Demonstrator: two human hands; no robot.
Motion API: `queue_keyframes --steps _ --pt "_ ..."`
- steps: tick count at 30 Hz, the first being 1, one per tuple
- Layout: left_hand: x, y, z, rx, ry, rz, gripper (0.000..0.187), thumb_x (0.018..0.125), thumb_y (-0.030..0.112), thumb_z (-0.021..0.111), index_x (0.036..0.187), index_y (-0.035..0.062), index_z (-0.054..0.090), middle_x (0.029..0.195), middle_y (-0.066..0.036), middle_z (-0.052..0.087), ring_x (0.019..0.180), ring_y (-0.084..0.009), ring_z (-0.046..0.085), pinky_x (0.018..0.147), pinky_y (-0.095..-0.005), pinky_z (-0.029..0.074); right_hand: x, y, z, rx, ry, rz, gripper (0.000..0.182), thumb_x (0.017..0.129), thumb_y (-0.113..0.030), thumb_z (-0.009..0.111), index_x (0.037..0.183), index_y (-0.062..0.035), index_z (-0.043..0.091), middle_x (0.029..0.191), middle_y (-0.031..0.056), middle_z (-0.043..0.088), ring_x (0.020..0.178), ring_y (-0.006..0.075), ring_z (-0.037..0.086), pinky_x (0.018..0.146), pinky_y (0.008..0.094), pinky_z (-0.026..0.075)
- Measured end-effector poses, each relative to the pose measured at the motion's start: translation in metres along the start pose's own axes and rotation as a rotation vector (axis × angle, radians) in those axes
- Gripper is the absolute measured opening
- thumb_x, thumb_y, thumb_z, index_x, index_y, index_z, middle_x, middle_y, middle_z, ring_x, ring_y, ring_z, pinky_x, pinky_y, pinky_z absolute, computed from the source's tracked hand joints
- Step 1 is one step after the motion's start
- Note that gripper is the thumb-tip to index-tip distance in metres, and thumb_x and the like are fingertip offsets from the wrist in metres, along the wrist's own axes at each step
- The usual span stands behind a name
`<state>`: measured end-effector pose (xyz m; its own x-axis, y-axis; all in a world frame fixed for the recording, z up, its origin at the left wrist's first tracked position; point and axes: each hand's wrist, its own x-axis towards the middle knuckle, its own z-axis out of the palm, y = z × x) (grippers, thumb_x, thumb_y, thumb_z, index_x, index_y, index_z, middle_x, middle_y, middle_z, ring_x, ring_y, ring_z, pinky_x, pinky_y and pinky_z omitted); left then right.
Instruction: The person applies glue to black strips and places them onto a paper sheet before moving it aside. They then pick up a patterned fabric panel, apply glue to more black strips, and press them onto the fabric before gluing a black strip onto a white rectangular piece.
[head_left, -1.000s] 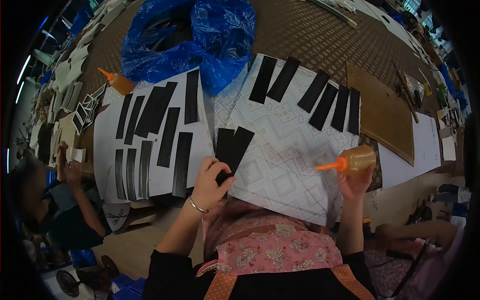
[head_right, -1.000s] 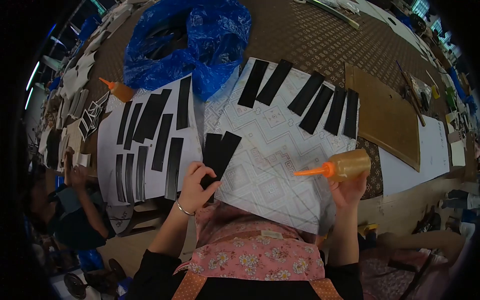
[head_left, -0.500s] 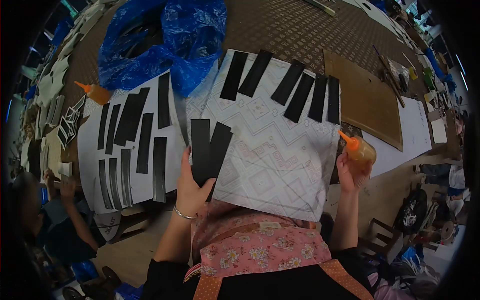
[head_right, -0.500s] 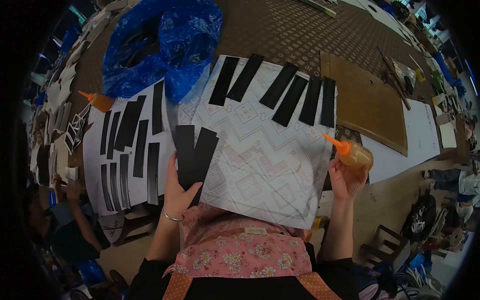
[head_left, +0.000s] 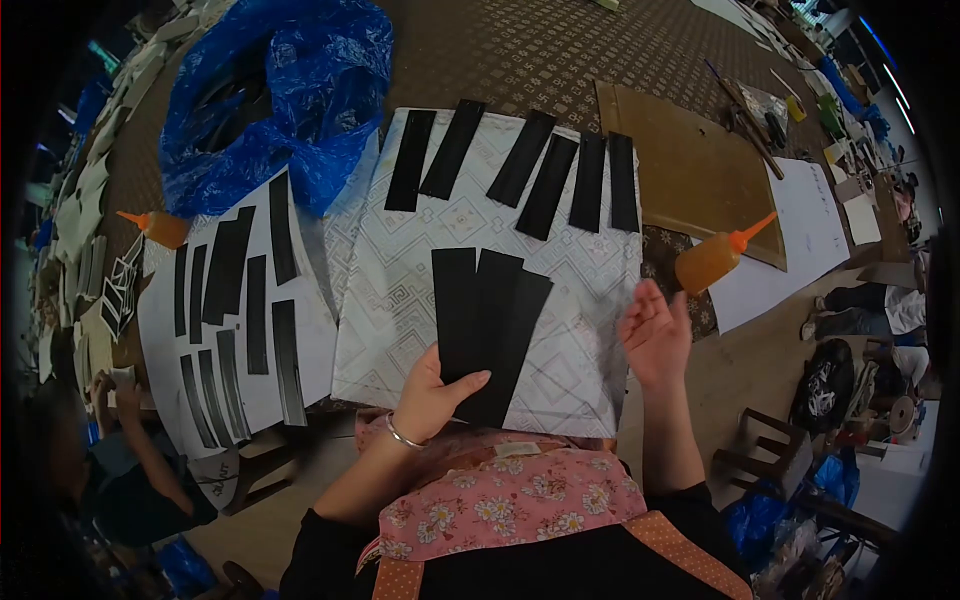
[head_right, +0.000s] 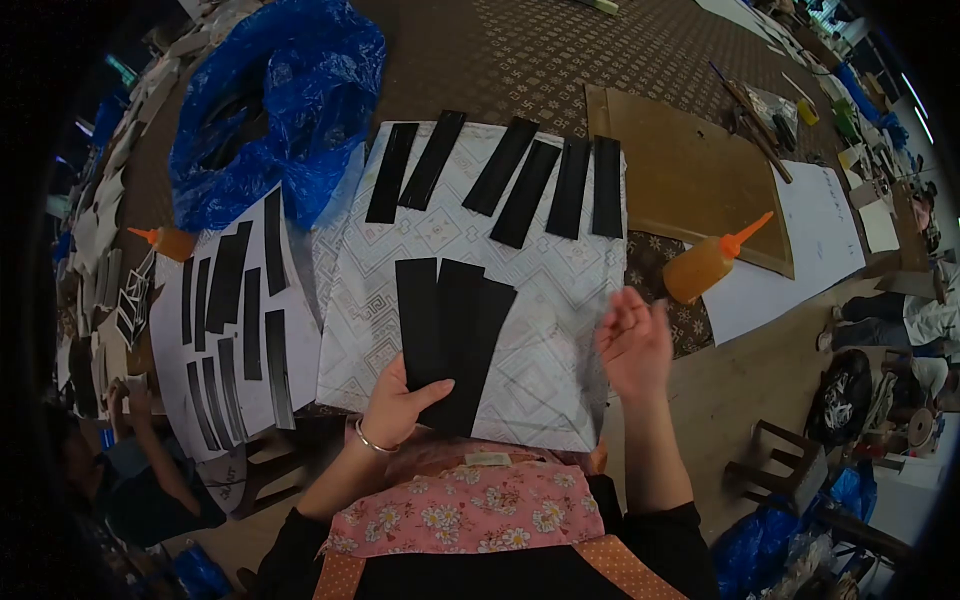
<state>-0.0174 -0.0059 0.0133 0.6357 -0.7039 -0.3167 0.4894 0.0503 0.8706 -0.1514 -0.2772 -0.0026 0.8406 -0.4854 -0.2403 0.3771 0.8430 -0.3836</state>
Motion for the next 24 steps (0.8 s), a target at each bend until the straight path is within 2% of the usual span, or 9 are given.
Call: queue_keyframes --steps 1,6,9,11,15,16,17,19,24 --pt "0.001 0.0 0.004 0.028 -0.026 0.01 0.037 0.076 -0.003 0.062 0.111 -0.0008 0.048 0.106 -0.005 0.057 0.096 -0.0109 0.053 0.085 -0.0255 0.043 -0.007 0.016 0.01 -0.318 0.008 0.095 0.046 0.086 -0.033 0.051 0.121 -0.0043 0.042 0.108 0.0084 0.055 0.089 0.0169 0.054 0.075 0.0283 0.042" --pt "-0.003 -0.002 0.011 0.099 -0.075 0.001 0.036 0.077 0.001 0.063 0.11 -0.001 0.049 0.103 -0.005 0.058 0.093 -0.0101 0.054 0.082 -0.0247 0.044 -0.01 0.076 0.041 -0.777 -0.08 0.273 0.052 0.077 -0.006 0.065 0.121 -0.0041 0.037 0.104 0.007 0.055 0.094 0.0144 0.054 0.081 0.0276 0.044" --pt "-0.005 -0.005 -0.008 0.233 0.031 0.072 0.034 0.078 0.002 0.063 0.108 -0.0009 0.051 0.1 -0.005 0.06 0.09 -0.0104 0.055 0.08 -0.025 0.044 0.002 0.088 0.052 -1.009 -0.112 0.042 0.055 0.074 -0.004 0.068 0.119 -0.0028 0.036 0.102 0.0082 0.055 0.095 0.0144 0.054 0.081 0.0291 0.045" --pt "-0.005 0.004 -0.03 0.311 0.13 0.126 0.031 0.078 0.002 0.063 0.106 -0.0015 0.052 0.098 -0.005 0.061 0.088 -0.0101 0.055 0.079 -0.0249 0.044 0.013 0.095 0.054 -1.066 -0.117 -0.002 0.059 0.071 -0.006 0.071 0.118 -0.0027 0.035 0.101 0.0099 0.056 0.093 0.0163 0.055 0.079 0.03 0.046" --pt "-0.011 0.024 -0.07 0.708 0.343 0.233 0.041 0.073 0.005 0.067 0.108 -0.004 0.048 0.094 -0.013 0.062 0.086 -0.0198 0.06 0.077 -0.0272 0.046 0.034 0.12 0.06 -1.362 -0.125 -0.211 0.071 0.063 -0.011 0.077 0.117 -0.0034 0.032 0.094 0.0162 0.058 0.086 0.0241 0.06 0.073 0.0326 0.048" --pt "-0.013 0.025 -0.077 0.722 0.345 0.235 0.05 0.071 0.009 0.069 0.112 -0.0041 0.044 0.098 -0.02 0.059 0.09 -0.0303 0.059 0.077 -0.0326 0.046 0.036 0.124 0.066 -1.359 -0.129 -0.209 0.071 0.063 -0.011 0.077 0.117 -0.0034 0.032 0.094 0.0162 0.058 0.086 0.0241 0.06 0.073 0.0326 0.048" --pt "-0.016 0.027 -0.083 0.722 0.349 0.233 0.05 0.071 0.009 0.069 0.112 -0.0041 0.044 0.098 -0.02 0.059 0.09 -0.0303 0.059 0.077 -0.0326 0.046 0.037 0.128 0.074 -1.423 -0.113 -0.195 0.074 0.062 -0.011 0.078 0.118 -0.004 0.03 0.093 0.0141 0.058 0.085 0.0222 0.059 0.073 0.0315 0.048" --pt "-0.023 0.028 -0.09 1.12 0.404 0.252 0.058 0.071 0.011 0.068 0.119 -0.0035 0.039 0.103 -0.025 0.055 0.092 -0.0373 0.056 0.078 -0.0382 0.045 0.038 0.131 0.085 -1.49 -0.102 -0.179 0.078 0.061 -0.01 0.079 0.12 -0.0046 0.028 0.093 0.012 0.057 0.085 0.0203 0.058 0.074 0.0305 0.048" --pt "-0.029 0.035 -0.098 1.132 0.381 0.163 0.069 0.069 0.014 0.069 0.125 -0.0025 0.033 0.109 -0.027 0.05 0.094 -0.0421 0.052 0.077 -0.0416 0.044 0.043 0.14 0.081 -1.62 -0.125 -0.218 0.07 0.059 -0.014 0.08 0.113 -0.0038 0.037 0.085 0.0138 0.06 0.078 0.0237 0.06 0.07 0.032 0.049"
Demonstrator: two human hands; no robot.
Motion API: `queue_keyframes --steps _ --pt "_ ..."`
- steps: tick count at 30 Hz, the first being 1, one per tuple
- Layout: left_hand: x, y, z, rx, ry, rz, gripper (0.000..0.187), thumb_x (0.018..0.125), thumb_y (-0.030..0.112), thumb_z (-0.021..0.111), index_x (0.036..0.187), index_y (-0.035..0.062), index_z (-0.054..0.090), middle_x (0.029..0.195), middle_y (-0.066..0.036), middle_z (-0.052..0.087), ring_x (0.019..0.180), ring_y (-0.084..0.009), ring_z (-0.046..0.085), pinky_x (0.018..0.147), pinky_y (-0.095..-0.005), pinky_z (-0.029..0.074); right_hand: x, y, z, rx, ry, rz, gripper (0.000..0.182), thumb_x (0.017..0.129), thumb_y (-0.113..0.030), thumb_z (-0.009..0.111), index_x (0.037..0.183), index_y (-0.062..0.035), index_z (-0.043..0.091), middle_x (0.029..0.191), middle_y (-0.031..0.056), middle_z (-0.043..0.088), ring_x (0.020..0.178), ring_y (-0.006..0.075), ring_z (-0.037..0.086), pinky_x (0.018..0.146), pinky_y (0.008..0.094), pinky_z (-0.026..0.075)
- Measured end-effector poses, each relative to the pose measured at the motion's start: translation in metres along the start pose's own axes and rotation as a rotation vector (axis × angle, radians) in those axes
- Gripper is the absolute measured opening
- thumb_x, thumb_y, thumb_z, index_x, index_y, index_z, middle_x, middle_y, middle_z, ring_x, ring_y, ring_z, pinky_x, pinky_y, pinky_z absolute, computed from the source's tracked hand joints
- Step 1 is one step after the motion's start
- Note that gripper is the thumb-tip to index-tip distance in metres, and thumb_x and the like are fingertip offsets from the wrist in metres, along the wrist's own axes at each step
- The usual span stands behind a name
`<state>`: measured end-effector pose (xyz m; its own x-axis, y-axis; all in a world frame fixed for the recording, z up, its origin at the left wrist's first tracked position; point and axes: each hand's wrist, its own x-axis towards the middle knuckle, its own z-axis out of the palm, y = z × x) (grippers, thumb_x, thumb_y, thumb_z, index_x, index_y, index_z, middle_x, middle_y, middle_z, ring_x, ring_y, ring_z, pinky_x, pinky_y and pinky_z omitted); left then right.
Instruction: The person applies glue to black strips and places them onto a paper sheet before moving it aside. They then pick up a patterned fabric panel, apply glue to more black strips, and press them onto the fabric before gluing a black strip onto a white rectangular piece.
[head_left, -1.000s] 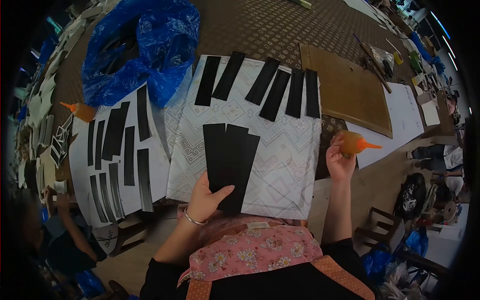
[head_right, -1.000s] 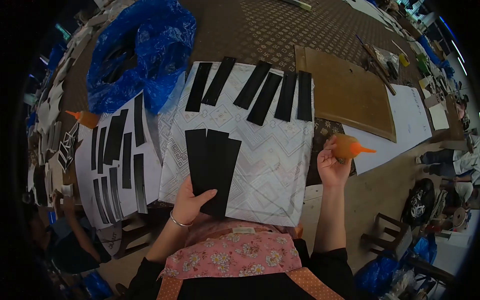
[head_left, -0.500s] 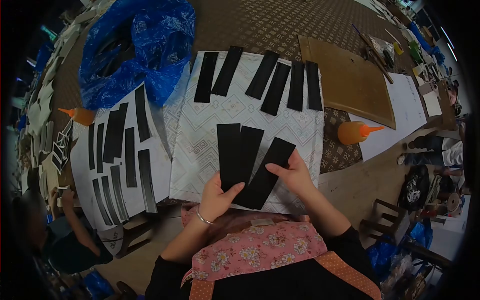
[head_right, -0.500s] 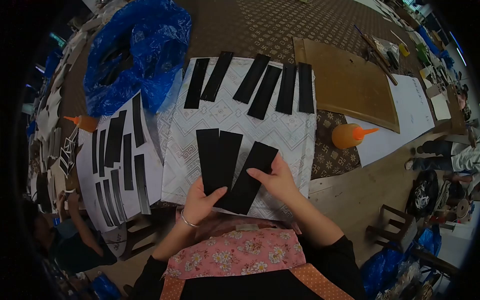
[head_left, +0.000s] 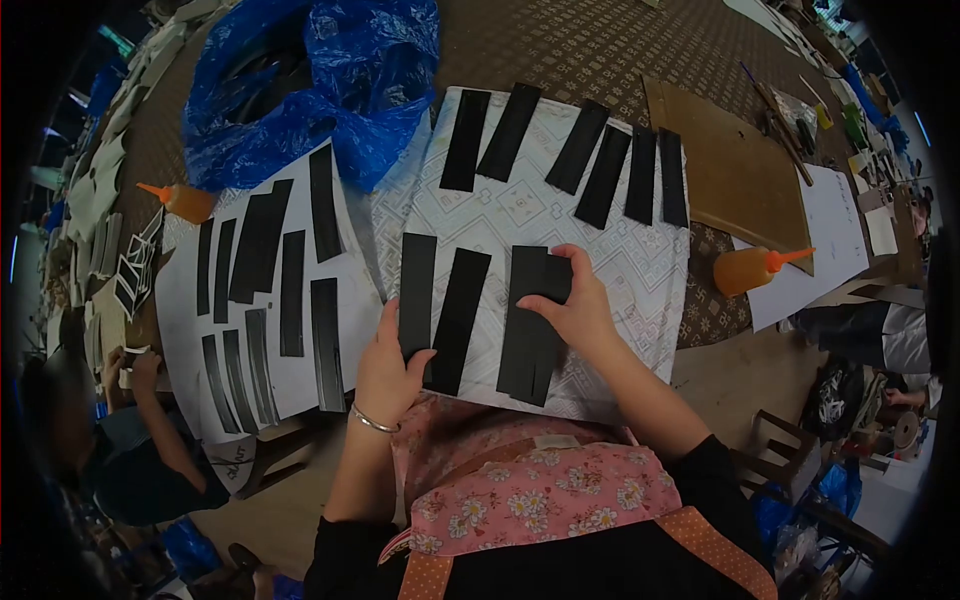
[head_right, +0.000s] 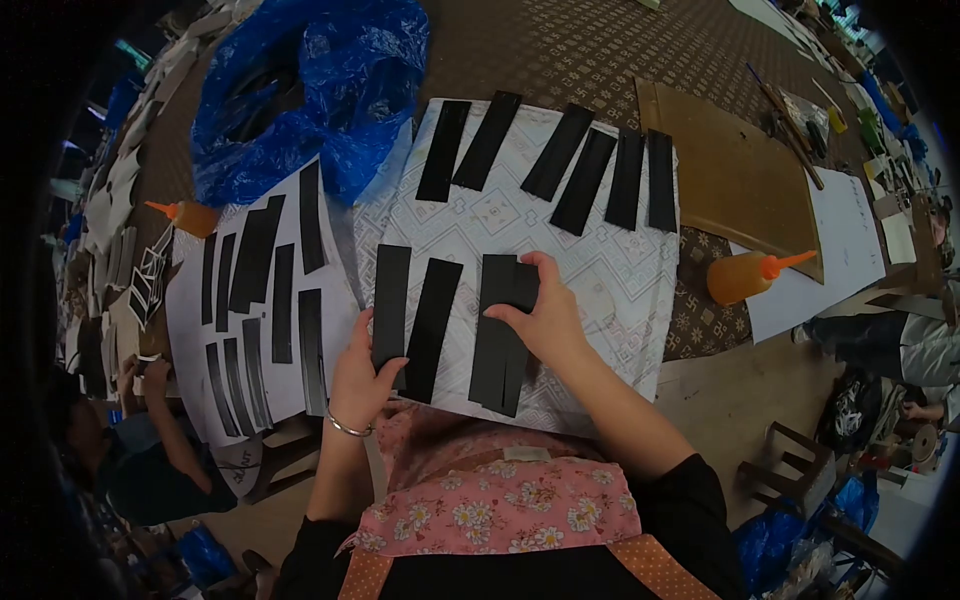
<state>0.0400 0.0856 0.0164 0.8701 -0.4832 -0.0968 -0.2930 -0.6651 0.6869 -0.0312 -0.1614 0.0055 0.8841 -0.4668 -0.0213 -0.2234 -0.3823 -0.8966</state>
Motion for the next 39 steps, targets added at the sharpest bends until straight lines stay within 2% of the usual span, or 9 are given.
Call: queue_keyframes --steps 5,9,14,25,28,32,33,35,39 --pt "-0.004 0.015 -0.017 0.241 -0.076 -0.055 0.072 0.068 0.016 0.07 0.128 0.0009 0.033 0.123 -0.024 0.039 0.102 -0.0406 0.047 0.08 -0.04 0.042 -0.002 -0.007 0.003 -0.17 0.004 -0.012 0.061 0.066 -0.025 0.076 0.109 -0.0019 0.04 0.082 0.0187 0.06 0.077 0.0315 0.061 0.068 0.0358 0.048" --pt "-0.009 0.025 -0.003 0.413 0.077 0.216 0.069 0.069 0.024 0.068 0.129 0.0094 0.037 0.132 -0.017 0.031 0.119 -0.0377 0.032 0.093 -0.0451 0.031 -0.01 0.0 0.003 -0.313 -0.024 -0.031 0.041 0.081 -0.026 0.06 0.108 -0.0029 0.039 0.076 0.0218 0.06 0.072 0.0396 0.058 0.062 0.0433 0.045" --pt "-0.016 0.051 0.037 0.352 -0.102 0.372 0.067 0.072 0.042 0.063 0.131 0.0216 0.038 0.14 -0.015 0.022 0.131 -0.0373 0.011 0.099 -0.0586 0.009 -0.01 0.002 -0.008 -0.393 -0.019 -0.081 0.032 0.083 -0.02 0.056 0.107 -0.0054 0.041 0.075 0.0194 0.06 0.069 0.0396 0.057 0.06 0.0449 0.044" --pt "-0.008 0.04 0.045 0.38 -0.156 0.42 0.072 0.074 0.047 0.058 0.134 0.0176 0.032 0.141 -0.016 0.02 0.13 -0.0375 0.014 0.1 -0.0588 0.007 -0.009 0.025 -0.046 -0.505 0.176 -0.371 0.039 0.077 -0.017 0.062 0.11 -0.003 0.048 0.111 0.0163 0.046 0.097 0.0319 0.046 0.083 0.037 0.039" --pt "-0.011 0.033 0.033 0.35 -0.11 0.389 0.074 0.076 0.05 0.055 0.136 0.0139 0.029 0.141 -0.017 0.019 0.13 -0.0375 0.016 0.099 -0.059 0.006 -0.026 0.028 -0.063 -0.258 0.146 -0.205 0.041 0.078 -0.018 0.063 0.112 -0.0027 0.046 0.112 0.0133 0.047 0.097 0.0272 0.046 0.084 0.0337 0.039" --pt "-0.017 0.015 0.02 0.457 -0.08 0.321 0.077 0.078 0.054 0.049 0.135 0.007 0.028 0.139 -0.018 0.023 0.129 -0.0346 0.02 0.1 -0.0573 0.006 -0.046 0.067 -0.117 1.246 0.314 0.206 0.049 0.085 -0.033 0.054 0.122 -0.005 0.039 0.116 0.0073 0.046 0.101 0.0216 0.044 0.086 0.0329 0.037" --pt "-0.019 0.011 0.02 0.476 -0.083 0.331 0.077 0.079 0.055 0.048 0.135 0.0063 0.028 0.138 -0.019 0.025 0.129 -0.0338 0.021 0.101 -0.0561 0.007 -0.047 0.07 -0.131 1.243 0.291 0.214 0.049 0.085 -0.033 0.054 0.122 -0.005 0.039 0.116 0.0073 0.046 0.101 0.0216 0.044 0.086 0.0329 0.037" --pt "-0.02 0.01 0.017 0.455 -0.081 0.324 0.077 0.079 0.055 0.048 0.134 0.0052 0.028 0.138 -0.019 0.026 0.129 -0.0333 0.022 0.101 -0.055 0.007 -0.046 0.07 -0.154 1.839 0.037 0.214 0.058 0.083 -0.037 0.053 0.125 -0.0003 0.034 0.119 0.0099 0.044 0.103 0.0235 0.044 0.087 0.0356 0.037" --pt "-0.022 0.015 0.01 0.327 0.037 0.366 0.067 0.079 0.047 0.053 0.127 0.0019 0.037 0.128 -0.018 0.039 0.124 -0.0334 0.031 0.102 -0.0507 0.013 -0.035 0.084 -0.181 2.09 0.218 0.255 0.068 0.08 -0.035 0.058 0.126 0.0051 0.028 0.121 0.0139 0.042 0.104 0.0268 0.045 0.089 0.0369 0.037"
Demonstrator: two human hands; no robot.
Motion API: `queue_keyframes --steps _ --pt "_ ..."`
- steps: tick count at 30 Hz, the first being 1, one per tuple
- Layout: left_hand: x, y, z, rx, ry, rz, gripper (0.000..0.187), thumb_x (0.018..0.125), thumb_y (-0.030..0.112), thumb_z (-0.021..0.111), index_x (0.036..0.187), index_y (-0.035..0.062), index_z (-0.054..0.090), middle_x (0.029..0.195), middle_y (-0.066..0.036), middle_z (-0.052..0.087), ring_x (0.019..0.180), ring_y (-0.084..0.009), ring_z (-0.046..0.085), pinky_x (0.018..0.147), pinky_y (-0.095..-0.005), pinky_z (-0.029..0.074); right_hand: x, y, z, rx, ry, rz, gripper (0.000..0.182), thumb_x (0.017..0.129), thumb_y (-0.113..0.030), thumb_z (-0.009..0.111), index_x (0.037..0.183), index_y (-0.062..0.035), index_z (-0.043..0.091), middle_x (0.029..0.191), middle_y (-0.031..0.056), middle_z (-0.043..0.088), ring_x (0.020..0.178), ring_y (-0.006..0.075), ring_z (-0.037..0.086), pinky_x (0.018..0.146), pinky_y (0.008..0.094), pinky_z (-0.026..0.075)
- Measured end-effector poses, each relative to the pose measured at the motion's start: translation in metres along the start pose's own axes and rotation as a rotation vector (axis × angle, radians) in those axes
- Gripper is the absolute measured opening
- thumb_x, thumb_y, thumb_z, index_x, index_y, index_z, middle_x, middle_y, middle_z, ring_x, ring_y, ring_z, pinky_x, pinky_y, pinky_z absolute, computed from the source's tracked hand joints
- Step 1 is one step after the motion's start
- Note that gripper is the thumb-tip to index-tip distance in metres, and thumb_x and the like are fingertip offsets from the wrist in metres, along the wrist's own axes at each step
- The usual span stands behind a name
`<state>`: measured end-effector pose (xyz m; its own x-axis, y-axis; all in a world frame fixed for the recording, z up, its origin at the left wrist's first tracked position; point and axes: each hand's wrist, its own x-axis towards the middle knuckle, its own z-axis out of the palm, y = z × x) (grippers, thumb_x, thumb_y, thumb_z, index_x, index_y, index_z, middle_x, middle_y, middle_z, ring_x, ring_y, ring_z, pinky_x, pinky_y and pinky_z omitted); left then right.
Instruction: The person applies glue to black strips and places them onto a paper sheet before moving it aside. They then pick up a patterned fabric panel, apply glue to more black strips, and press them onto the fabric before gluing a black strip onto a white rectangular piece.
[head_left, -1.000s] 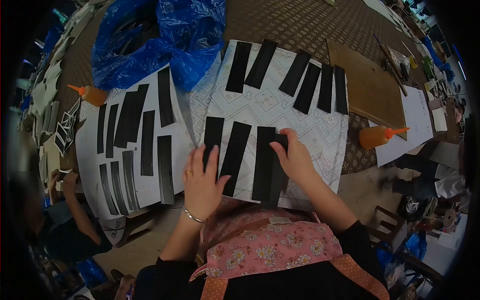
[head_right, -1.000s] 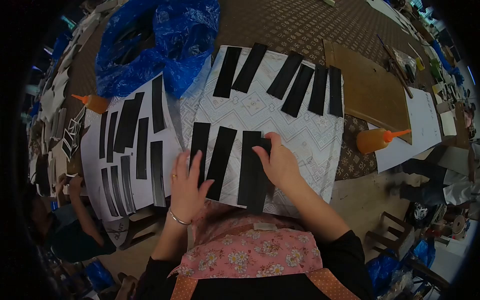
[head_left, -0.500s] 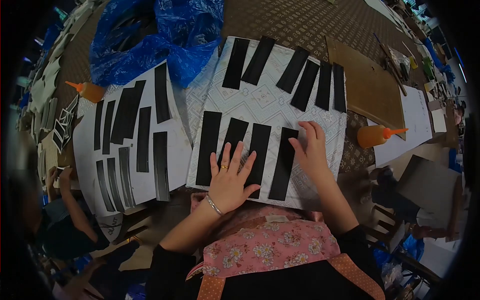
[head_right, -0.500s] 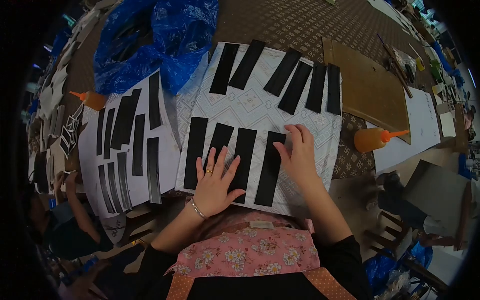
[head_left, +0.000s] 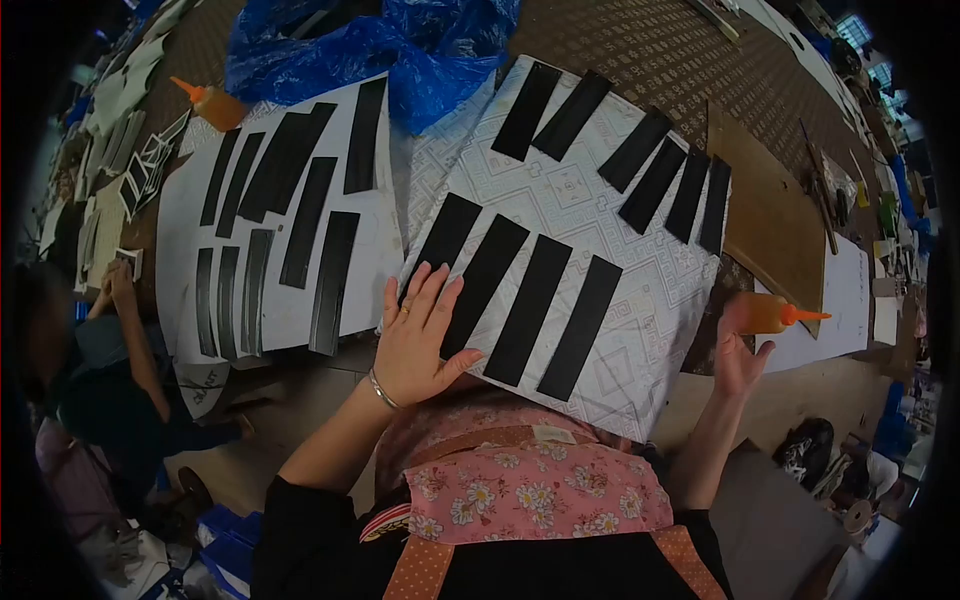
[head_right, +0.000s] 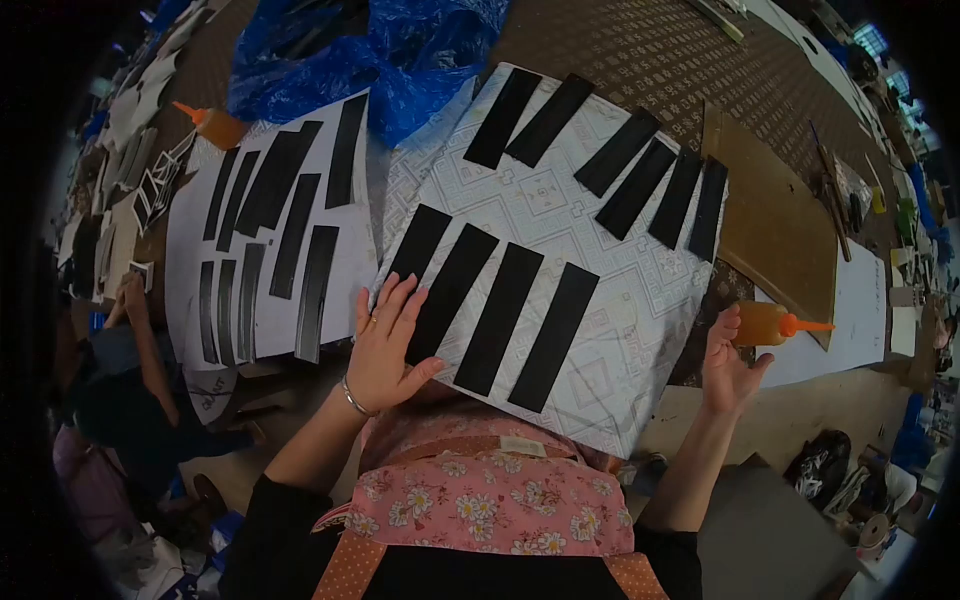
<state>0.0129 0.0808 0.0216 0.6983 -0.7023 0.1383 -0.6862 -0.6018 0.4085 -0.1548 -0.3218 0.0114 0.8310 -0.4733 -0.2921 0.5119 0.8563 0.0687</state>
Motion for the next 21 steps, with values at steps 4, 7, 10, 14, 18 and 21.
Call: queue_keyframes --steps 4,7,10,14,18,21 --pt "-0.031 -0.009 0.007 -0.317 0.338 0.072 0.044 0.077 0.031 0.061 0.107 0.0002 0.051 0.106 -0.015 0.051 0.105 -0.0329 0.048 0.092 -0.0442 0.032 0.014 -0.03 -0.002 0.252 0.161 -0.027 0.07 0.079 -0.028 0.06 0.128 0.0059 0.025 0.121 0.0166 0.041 0.104 0.0311 0.047 0.088 0.0405 0.04" --pt "-0.071 -0.005 0.029 -0.615 0.451 -0.25 0.017 0.079 0.016 0.06 0.086 0.0019 0.054 0.085 -0.009 0.055 0.078 -0.0213 0.054 0.07 -0.0311 0.042 0.019 -0.041 0.002 0.266 0.265 -0.066 0.068 0.078 -0.024 0.061 0.128 0.0048 0.025 0.122 0.017 0.041 0.104 0.0322 0.049 0.087 0.0421 0.042" --pt "-0.087 -0.007 0.046 -1.443 0.404 -0.799 0.014 0.085 0.016 0.055 0.08 0.0032 0.054 0.078 -0.004 0.055 0.067 -0.01 0.049 0.058 -0.0226 0.04 0.022 -0.039 -0.009 0.03 0.217 -0.127 0.066 0.077 -0.021 0.062 0.128 0.0023 0.028 0.125 0.0172 0.039 0.105 0.0326 0.049 0.088 0.0429 0.043" --pt "-0.068 -0.018 0.037 -1.464 0.346 -1.044 0.03 0.088 0.025 0.051 0.071 0.0009 0.055 0.06 -0.003 0.054 0.049 -0.008 0.046 0.047 -0.0199 0.036 0.022 -0.012 -0.014 -0.477 0.004 -0.119 0.06 0.076 -0.017 0.063 0.128 -0.0038 0.035 0.128 0.0148 0.04 0.113 0.0325 0.045 0.093 0.0443 0.04" --pt "-0.065 -0.034 0.037 -1.402 0.157 -1.053 0.03 0.085 0.024 0.056 0.071 -0.0018 0.06 0.064 -0.008 0.06 0.05 -0.01 0.052 0.043 -0.0211 0.038 0.01 0.083 0.015 -0.857 -0.259 0.02 0.058 0.076 -0.016 0.061 0.128 -0.0049 0.036 0.13 0.0163 0.038 0.119 0.0332 0.039 0.097 0.0454 0.036" --pt "-0.069 -0.04 0.039 -1.461 0.114 -1.011 0.023 0.083 0.019 0.059 0.076 -0.0032 0.062 0.068 -0.01 0.062 0.053 -0.0118 0.055 0.046 -0.0224 0.042 0.018 0.133 0.022 -0.993 -0.512 0.13 0.063 0.075 -0.015 0.063 0.13 -0.006 0.033 0.131 0.0156 0.037 0.12 0.0326 0.038 0.1 0.0468 0.032"
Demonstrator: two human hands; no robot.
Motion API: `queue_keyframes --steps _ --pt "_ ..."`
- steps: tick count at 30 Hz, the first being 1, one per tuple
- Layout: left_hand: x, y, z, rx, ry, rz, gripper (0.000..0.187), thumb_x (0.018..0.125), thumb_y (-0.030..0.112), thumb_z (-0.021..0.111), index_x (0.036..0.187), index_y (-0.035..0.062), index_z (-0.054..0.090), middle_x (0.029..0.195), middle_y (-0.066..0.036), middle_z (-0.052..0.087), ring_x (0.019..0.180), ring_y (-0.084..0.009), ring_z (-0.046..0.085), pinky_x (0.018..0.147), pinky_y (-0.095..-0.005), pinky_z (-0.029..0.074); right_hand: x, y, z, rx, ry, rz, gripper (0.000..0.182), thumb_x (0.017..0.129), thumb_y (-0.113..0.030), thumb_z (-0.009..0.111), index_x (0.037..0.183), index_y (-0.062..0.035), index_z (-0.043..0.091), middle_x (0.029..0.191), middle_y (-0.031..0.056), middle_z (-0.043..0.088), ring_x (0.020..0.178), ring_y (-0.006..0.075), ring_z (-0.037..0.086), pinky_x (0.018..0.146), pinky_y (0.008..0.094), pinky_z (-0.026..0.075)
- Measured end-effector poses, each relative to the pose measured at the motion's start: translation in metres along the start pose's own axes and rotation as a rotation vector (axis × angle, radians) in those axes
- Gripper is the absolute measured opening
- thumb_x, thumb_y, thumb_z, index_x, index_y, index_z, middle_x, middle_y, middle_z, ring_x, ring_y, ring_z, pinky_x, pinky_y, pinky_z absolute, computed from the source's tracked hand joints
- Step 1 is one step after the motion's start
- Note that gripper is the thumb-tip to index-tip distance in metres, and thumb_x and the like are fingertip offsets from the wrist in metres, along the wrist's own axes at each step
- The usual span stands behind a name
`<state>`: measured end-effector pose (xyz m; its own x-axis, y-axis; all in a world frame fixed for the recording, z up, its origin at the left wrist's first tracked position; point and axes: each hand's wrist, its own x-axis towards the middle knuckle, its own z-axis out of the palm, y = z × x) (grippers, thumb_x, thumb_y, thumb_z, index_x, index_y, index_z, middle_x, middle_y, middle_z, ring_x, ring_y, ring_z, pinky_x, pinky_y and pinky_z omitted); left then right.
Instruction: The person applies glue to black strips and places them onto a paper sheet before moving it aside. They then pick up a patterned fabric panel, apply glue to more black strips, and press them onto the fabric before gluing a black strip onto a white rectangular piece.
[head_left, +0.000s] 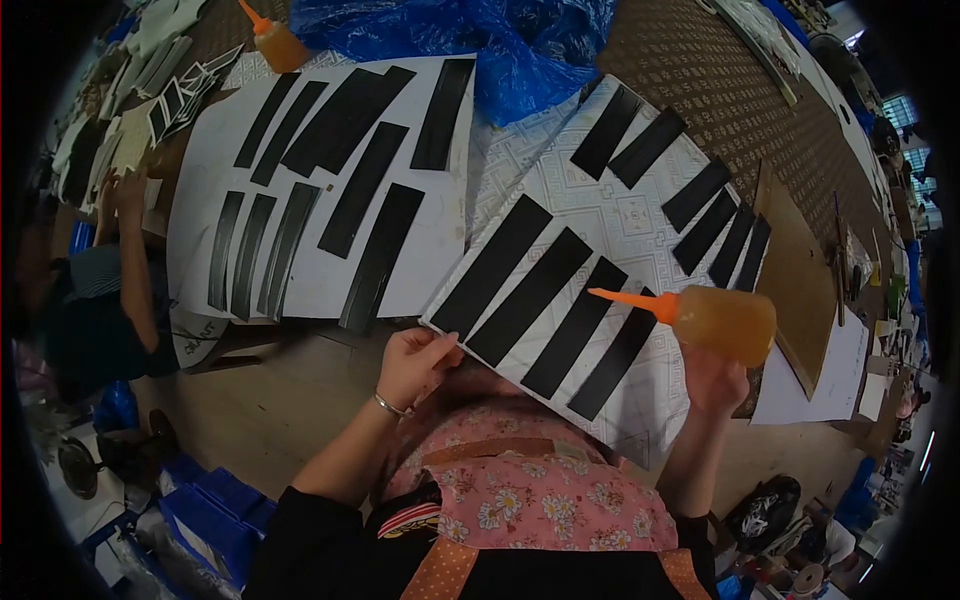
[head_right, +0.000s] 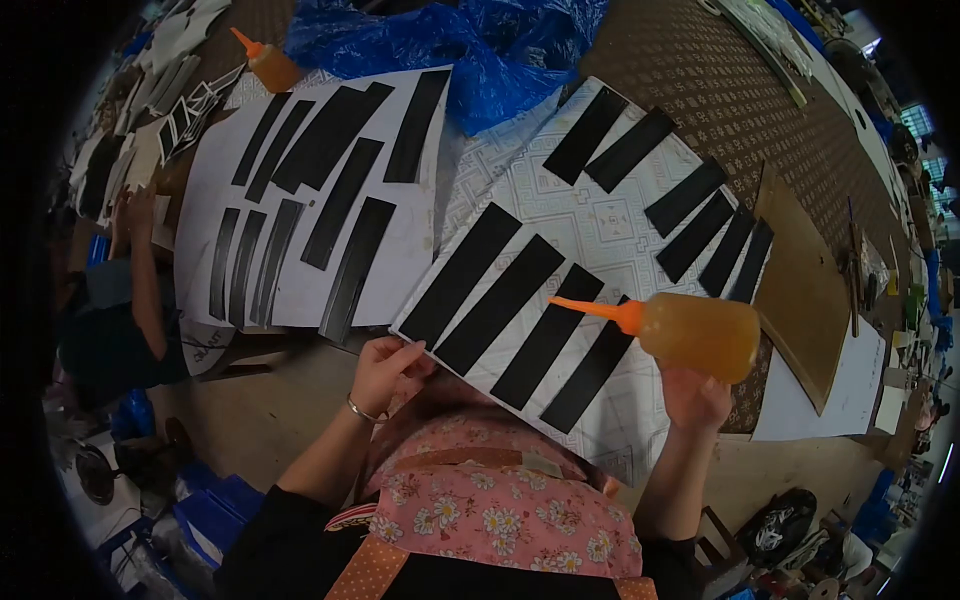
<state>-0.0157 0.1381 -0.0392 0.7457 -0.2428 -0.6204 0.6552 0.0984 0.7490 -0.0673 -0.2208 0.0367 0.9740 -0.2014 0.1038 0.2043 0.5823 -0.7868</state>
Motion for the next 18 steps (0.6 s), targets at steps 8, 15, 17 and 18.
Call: queue_keyframes --steps 8,15,17,18 --pt "0.005 -0.005 -0.004 -0.076 -0.054 0.099 0.014 0.081 0.009 0.061 0.076 -0.0038 0.062 0.071 -0.011 0.063 0.058 -0.0126 0.058 0.05 -0.0226 0.045 0.043 0.063 0.023 -0.237 0.077 -0.02 0.071 0.067 -0.007 0.072 0.127 -0.0042 0.032 0.117 0.0088 0.047 0.11 0.0232 0.048 0.094 0.0381 0.039" --pt "0.008 -0.002 -0.006 -0.047 -0.089 0.109 0.015 0.081 0.009 0.061 0.074 -0.0035 0.064 0.062 -0.008 0.061 0.051 -0.0077 0.054 0.043 -0.0181 0.039 0.061 0.076 0.038 -0.23 0.291 -0.023 0.051 0.082 -0.007 0.058 0.126 -0.0037 0.032 0.117 0.0096 0.048 0.108 0.0225 0.05 0.091 0.0377 0.043" --pt "0.006 0.008 -0.007 -0.036 -0.122 0.066 0.015 0.081 0.01 0.061 0.074 -0.0034 0.064 0.058 -0.005 0.059 0.047 -0.0061 0.05 0.041 -0.0177 0.036 0.063 0.077 0.036 -0.224 0.286 -0.001 0.043 0.087 -0.009 0.052 0.126 -0.0047 0.033 0.117 0.0104 0.048 0.107 0.0227 0.051 0.09 0.0382 0.044" --pt "0.005 0.011 -0.007 -0.023 -0.155 0.027 0.016 0.081 0.01 0.061 0.074 -0.0034 0.064 0.054 -0.003 0.057 0.043 -0.0045 0.046 0.039 -0.0172 0.032 0.064 0.077 0.037 -0.225 0.286 0.002 0.043 0.087 -0.009 0.052 0.126 -0.0047 0.033 0.117 0.0104 0.048 0.107 0.0227 0.051 0.09 0.0382 0.044"
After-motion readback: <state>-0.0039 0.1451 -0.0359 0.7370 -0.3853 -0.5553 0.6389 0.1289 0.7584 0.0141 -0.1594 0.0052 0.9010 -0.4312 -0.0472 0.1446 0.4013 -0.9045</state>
